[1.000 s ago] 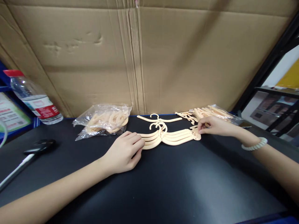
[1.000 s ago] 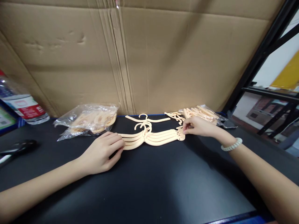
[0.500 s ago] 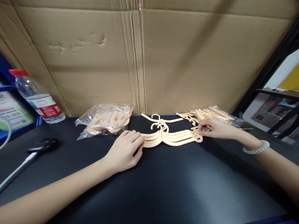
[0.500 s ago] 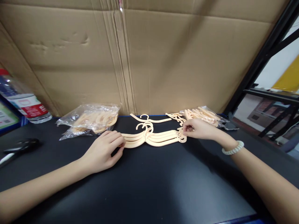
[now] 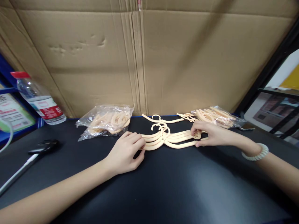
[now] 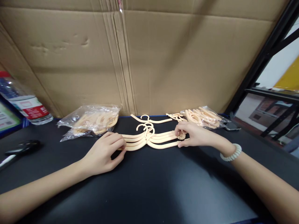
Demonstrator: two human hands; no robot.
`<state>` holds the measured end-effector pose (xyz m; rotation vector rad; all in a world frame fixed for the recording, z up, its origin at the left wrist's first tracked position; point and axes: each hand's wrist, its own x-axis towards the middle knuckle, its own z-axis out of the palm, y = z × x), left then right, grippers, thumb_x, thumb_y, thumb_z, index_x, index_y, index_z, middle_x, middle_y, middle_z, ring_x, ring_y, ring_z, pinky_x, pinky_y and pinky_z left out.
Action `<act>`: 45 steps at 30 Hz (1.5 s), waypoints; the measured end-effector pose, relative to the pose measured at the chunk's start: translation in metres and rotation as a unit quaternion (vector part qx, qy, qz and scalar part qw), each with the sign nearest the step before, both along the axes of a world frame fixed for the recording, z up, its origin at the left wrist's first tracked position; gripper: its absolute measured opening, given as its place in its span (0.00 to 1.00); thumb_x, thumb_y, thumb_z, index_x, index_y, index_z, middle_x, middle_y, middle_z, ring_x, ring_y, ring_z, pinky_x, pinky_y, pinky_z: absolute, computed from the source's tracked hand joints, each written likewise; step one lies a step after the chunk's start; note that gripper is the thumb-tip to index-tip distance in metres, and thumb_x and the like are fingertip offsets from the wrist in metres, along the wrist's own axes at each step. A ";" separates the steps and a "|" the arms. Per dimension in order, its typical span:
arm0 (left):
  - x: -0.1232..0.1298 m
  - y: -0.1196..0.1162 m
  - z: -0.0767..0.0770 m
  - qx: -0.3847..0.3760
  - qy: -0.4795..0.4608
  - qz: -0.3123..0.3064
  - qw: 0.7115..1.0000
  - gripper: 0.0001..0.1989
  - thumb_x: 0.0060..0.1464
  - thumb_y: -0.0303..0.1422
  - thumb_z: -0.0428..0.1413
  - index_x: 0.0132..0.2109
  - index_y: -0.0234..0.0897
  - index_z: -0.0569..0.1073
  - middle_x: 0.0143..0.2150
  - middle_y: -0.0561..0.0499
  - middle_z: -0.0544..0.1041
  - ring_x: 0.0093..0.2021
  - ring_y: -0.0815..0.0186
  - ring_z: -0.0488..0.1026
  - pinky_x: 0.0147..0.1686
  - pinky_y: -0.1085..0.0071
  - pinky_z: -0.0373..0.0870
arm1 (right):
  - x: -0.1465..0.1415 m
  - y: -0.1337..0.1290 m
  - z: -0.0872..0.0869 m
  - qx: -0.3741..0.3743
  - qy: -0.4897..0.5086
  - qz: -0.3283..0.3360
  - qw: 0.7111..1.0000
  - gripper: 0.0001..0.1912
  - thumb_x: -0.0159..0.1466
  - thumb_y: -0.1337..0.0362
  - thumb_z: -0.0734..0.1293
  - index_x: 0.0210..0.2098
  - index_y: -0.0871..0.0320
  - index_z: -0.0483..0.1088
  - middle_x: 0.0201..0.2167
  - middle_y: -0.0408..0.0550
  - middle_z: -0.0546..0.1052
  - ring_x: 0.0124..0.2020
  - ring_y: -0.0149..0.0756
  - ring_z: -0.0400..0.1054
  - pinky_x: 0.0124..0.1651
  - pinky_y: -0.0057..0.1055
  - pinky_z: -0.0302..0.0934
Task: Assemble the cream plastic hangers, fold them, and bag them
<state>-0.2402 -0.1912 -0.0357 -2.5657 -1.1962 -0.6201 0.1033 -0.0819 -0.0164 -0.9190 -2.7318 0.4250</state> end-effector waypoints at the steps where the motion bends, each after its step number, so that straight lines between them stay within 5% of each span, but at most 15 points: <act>1: 0.000 0.000 0.000 0.001 0.000 -0.003 1.000 0.06 0.56 0.25 0.48 0.31 0.37 0.64 0.28 0.52 0.69 0.30 0.64 0.66 0.37 0.64 0.61 | -0.001 0.000 -0.002 0.017 0.004 0.007 1.000 0.17 0.58 0.52 0.70 0.40 0.58 0.70 0.39 0.52 0.73 0.40 0.43 0.68 0.43 0.39 0.64; 6: -0.001 0.001 0.000 0.006 0.001 -0.020 1.000 0.07 0.56 0.25 0.47 0.31 0.38 0.65 0.28 0.52 0.70 0.30 0.64 0.66 0.37 0.64 0.61 | -0.004 0.000 -0.006 0.033 0.020 0.035 0.999 0.22 0.62 0.52 0.66 0.52 0.57 0.69 0.50 0.56 0.73 0.51 0.48 0.66 0.55 0.44 0.60; 11: -0.001 0.001 0.000 0.003 -0.003 -0.033 0.999 0.07 0.55 0.24 0.48 0.31 0.38 0.65 0.27 0.52 0.70 0.30 0.65 0.67 0.38 0.64 0.62 | -0.005 -0.001 -0.006 0.028 0.023 0.026 0.999 0.22 0.62 0.51 0.66 0.50 0.57 0.72 0.46 0.55 0.75 0.48 0.47 0.69 0.52 0.44 0.62; 23: -0.001 0.003 -0.002 0.010 -0.003 0.045 0.999 0.06 0.55 0.26 0.48 0.30 0.37 0.65 0.29 0.50 0.70 0.31 0.63 0.65 0.33 0.65 0.61 | -0.007 -0.002 -0.005 0.040 0.016 0.018 0.999 0.19 0.60 0.55 0.68 0.48 0.58 0.72 0.44 0.55 0.75 0.45 0.46 0.70 0.49 0.43 0.63; 33: -0.001 0.002 -0.002 0.004 -0.017 0.010 1.000 0.06 0.56 0.25 0.48 0.31 0.38 0.64 0.29 0.51 0.69 0.32 0.63 0.64 0.35 0.65 0.61 | -0.002 0.002 -0.007 0.065 0.057 -0.020 0.996 0.16 0.63 0.59 0.62 0.48 0.55 0.73 0.48 0.55 0.75 0.49 0.48 0.69 0.51 0.44 0.64; 45: -0.001 0.000 -0.001 0.006 -0.021 -0.017 1.000 0.07 0.58 0.24 0.47 0.32 0.37 0.64 0.29 0.51 0.69 0.32 0.64 0.65 0.38 0.64 0.62 | 0.006 0.022 -0.020 0.160 0.102 -0.104 0.976 0.13 0.58 0.67 0.60 0.38 0.55 0.75 0.39 0.52 0.79 0.43 0.49 0.72 0.49 0.47 0.64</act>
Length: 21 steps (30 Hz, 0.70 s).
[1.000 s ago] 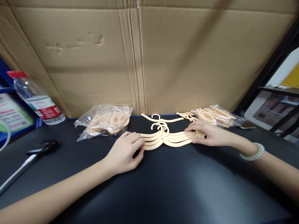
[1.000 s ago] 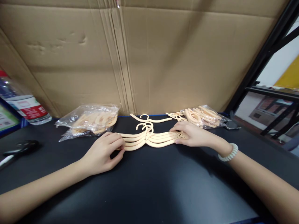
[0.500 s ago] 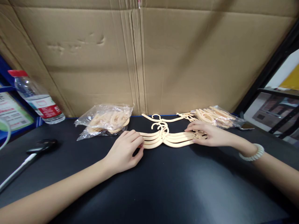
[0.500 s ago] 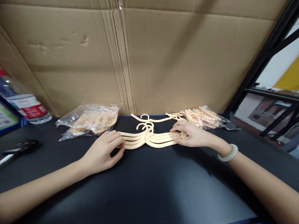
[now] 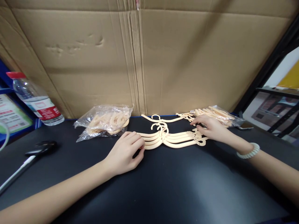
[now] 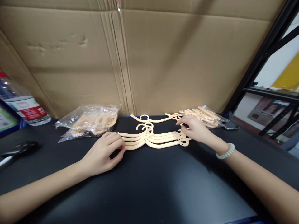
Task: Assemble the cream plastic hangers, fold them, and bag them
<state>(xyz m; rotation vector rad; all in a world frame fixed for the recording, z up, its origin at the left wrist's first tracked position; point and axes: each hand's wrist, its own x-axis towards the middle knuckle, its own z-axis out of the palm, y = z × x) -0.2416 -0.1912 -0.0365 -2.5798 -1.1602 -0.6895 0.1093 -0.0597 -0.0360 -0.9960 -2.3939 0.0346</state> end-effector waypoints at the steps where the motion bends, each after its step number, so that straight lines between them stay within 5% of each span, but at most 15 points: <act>1: 0.000 0.000 0.000 -0.002 0.000 -0.001 1.000 0.07 0.58 0.24 0.47 0.32 0.37 0.64 0.29 0.51 0.69 0.32 0.64 0.65 0.38 0.64 0.62 | 0.000 0.000 0.000 0.004 -0.001 -0.003 1.000 0.13 0.58 0.67 0.60 0.37 0.55 0.75 0.38 0.52 0.80 0.43 0.49 0.72 0.49 0.47 0.64; 21: 0.000 0.002 0.000 -0.008 -0.001 -0.019 1.000 0.06 0.58 0.23 0.48 0.33 0.37 0.65 0.30 0.52 0.69 0.33 0.65 0.65 0.42 0.64 0.61 | -0.001 0.003 -0.006 0.074 -0.017 0.006 0.997 0.12 0.60 0.69 0.59 0.34 0.57 0.75 0.32 0.51 0.79 0.36 0.44 0.72 0.41 0.41 0.66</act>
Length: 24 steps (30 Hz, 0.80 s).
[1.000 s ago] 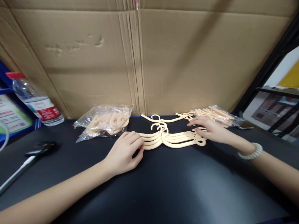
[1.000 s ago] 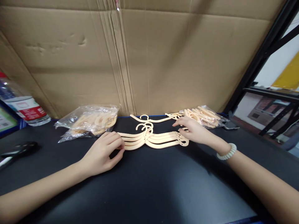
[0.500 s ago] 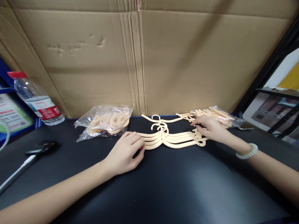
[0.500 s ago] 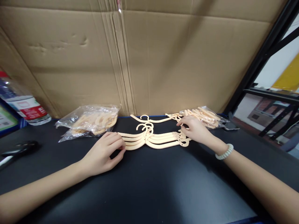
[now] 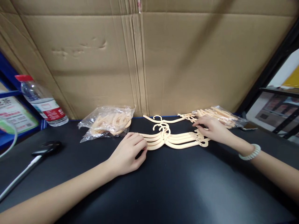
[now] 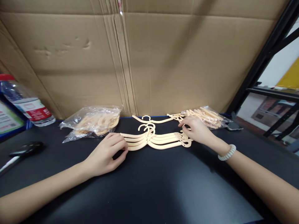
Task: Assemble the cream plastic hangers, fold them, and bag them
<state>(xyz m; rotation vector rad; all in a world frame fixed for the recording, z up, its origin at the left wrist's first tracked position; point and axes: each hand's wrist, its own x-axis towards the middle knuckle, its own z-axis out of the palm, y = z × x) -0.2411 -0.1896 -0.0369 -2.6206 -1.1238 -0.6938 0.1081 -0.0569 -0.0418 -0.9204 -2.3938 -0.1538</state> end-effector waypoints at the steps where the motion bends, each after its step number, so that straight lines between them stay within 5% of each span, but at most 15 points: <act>1: 0.000 0.000 0.000 0.000 0.000 0.000 1.000 0.06 0.58 0.23 0.48 0.33 0.37 0.65 0.30 0.52 0.69 0.33 0.65 0.65 0.42 0.64 0.61 | 0.000 0.000 0.000 0.000 0.002 -0.001 1.000 0.12 0.60 0.69 0.59 0.34 0.57 0.75 0.32 0.51 0.79 0.36 0.44 0.72 0.41 0.41 0.66; 16: 0.000 0.000 -0.001 -0.010 -0.015 -0.005 1.000 0.07 0.57 0.23 0.48 0.32 0.37 0.65 0.30 0.52 0.69 0.34 0.65 0.65 0.42 0.64 0.62 | -0.003 0.002 0.001 -0.020 0.025 -0.041 0.999 0.12 0.63 0.65 0.59 0.40 0.57 0.74 0.36 0.52 0.80 0.39 0.45 0.73 0.42 0.42 0.67; 24: -0.001 -0.001 0.000 -0.003 -0.021 -0.010 1.000 0.07 0.57 0.23 0.48 0.32 0.37 0.65 0.29 0.52 0.69 0.33 0.65 0.65 0.41 0.65 0.62 | -0.023 0.023 -0.003 -0.036 -0.062 -0.019 0.997 0.15 0.61 0.69 0.62 0.46 0.58 0.73 0.43 0.54 0.79 0.45 0.45 0.73 0.49 0.43 0.67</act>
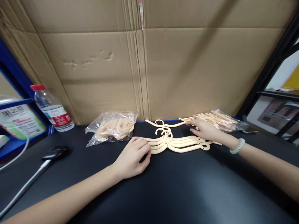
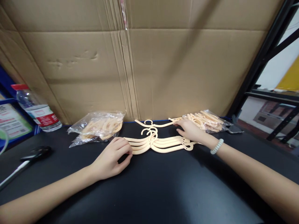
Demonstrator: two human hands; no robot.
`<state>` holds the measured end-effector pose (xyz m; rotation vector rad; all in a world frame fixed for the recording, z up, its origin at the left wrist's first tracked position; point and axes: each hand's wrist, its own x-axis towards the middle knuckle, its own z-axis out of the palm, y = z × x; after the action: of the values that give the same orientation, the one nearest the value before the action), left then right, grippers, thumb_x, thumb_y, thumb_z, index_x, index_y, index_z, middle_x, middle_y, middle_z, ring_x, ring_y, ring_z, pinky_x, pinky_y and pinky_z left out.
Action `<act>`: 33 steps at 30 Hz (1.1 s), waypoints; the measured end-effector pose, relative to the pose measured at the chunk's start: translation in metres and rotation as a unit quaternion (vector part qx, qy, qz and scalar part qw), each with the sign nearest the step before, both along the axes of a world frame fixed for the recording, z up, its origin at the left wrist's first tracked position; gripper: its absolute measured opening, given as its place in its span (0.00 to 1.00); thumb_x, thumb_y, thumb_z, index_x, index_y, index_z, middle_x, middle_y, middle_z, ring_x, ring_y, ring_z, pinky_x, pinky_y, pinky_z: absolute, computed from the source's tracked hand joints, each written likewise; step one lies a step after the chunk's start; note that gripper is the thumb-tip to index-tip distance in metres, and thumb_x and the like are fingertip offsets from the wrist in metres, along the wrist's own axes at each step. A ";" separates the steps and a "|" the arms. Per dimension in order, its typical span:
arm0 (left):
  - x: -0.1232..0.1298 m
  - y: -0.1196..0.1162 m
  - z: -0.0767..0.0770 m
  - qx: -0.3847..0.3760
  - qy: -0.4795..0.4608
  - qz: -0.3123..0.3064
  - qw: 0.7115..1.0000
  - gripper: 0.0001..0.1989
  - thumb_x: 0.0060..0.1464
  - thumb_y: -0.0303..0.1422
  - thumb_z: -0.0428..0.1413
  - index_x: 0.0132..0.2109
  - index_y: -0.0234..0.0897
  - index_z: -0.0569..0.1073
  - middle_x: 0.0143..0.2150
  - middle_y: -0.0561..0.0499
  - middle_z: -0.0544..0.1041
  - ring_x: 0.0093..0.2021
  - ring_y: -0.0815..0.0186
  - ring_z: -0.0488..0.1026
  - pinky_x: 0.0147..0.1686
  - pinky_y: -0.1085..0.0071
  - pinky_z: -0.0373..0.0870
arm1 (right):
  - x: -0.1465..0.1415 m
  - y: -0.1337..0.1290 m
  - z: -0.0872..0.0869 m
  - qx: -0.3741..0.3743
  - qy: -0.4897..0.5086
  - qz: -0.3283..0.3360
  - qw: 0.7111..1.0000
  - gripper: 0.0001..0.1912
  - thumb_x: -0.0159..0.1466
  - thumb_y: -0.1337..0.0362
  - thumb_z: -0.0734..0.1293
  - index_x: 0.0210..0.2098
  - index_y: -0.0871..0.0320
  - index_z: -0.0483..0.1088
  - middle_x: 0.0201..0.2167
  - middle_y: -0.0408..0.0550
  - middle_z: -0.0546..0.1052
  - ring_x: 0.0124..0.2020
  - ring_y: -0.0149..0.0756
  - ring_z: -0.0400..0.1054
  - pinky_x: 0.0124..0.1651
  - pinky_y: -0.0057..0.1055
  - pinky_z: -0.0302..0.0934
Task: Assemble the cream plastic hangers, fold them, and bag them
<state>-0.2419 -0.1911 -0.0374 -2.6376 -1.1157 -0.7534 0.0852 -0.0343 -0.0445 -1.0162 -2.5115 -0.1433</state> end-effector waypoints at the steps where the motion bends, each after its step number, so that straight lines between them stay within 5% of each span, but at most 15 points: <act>1: 0.000 0.000 0.000 -0.001 -0.001 -0.001 1.000 0.07 0.57 0.23 0.48 0.32 0.37 0.65 0.29 0.52 0.69 0.33 0.65 0.65 0.41 0.65 0.62 | -0.004 0.003 -0.001 -0.003 -0.012 0.011 1.000 0.16 0.61 0.70 0.62 0.47 0.58 0.72 0.45 0.54 0.78 0.47 0.46 0.72 0.51 0.43 0.66; 7: 0.000 -0.001 0.001 -0.002 -0.007 -0.002 1.000 0.07 0.57 0.23 0.48 0.32 0.37 0.65 0.30 0.52 0.69 0.34 0.65 0.65 0.42 0.64 0.63 | -0.028 0.021 0.000 -0.004 -0.044 0.037 0.998 0.16 0.63 0.72 0.61 0.49 0.61 0.71 0.47 0.58 0.75 0.48 0.46 0.69 0.54 0.44 0.63; 14: -0.001 -0.002 0.001 0.001 -0.007 -0.003 1.000 0.07 0.57 0.23 0.47 0.32 0.38 0.65 0.29 0.52 0.69 0.33 0.64 0.66 0.41 0.64 0.63 | -0.042 0.026 0.006 -0.012 -0.019 0.045 0.999 0.09 0.64 0.70 0.61 0.34 0.59 0.74 0.34 0.53 0.76 0.40 0.43 0.69 0.45 0.41 0.64; 25: -0.001 -0.003 0.001 0.026 -0.030 0.018 0.999 0.06 0.56 0.22 0.48 0.36 0.38 0.65 0.33 0.50 0.71 0.34 0.63 0.66 0.40 0.63 0.65 | -0.030 -0.021 0.025 -0.004 0.100 0.013 0.995 0.04 0.66 0.66 0.60 0.36 0.56 0.66 0.31 0.48 0.77 0.30 0.38 0.71 0.32 0.32 0.62; 33: -0.002 -0.001 -0.001 0.113 -0.099 0.083 0.985 0.21 0.58 0.26 0.53 0.58 0.39 0.60 0.57 0.38 0.65 0.58 0.52 0.64 0.55 0.54 0.64 | -0.023 -0.067 0.029 -0.007 0.190 0.040 0.981 0.04 0.67 0.62 0.60 0.36 0.55 0.63 0.26 0.46 0.73 0.24 0.35 0.65 0.26 0.30 0.59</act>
<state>-0.2442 -0.1921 -0.0385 -2.2915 -1.2019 -1.0553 0.0625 -0.1017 -0.0151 -0.8530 -2.2009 0.0865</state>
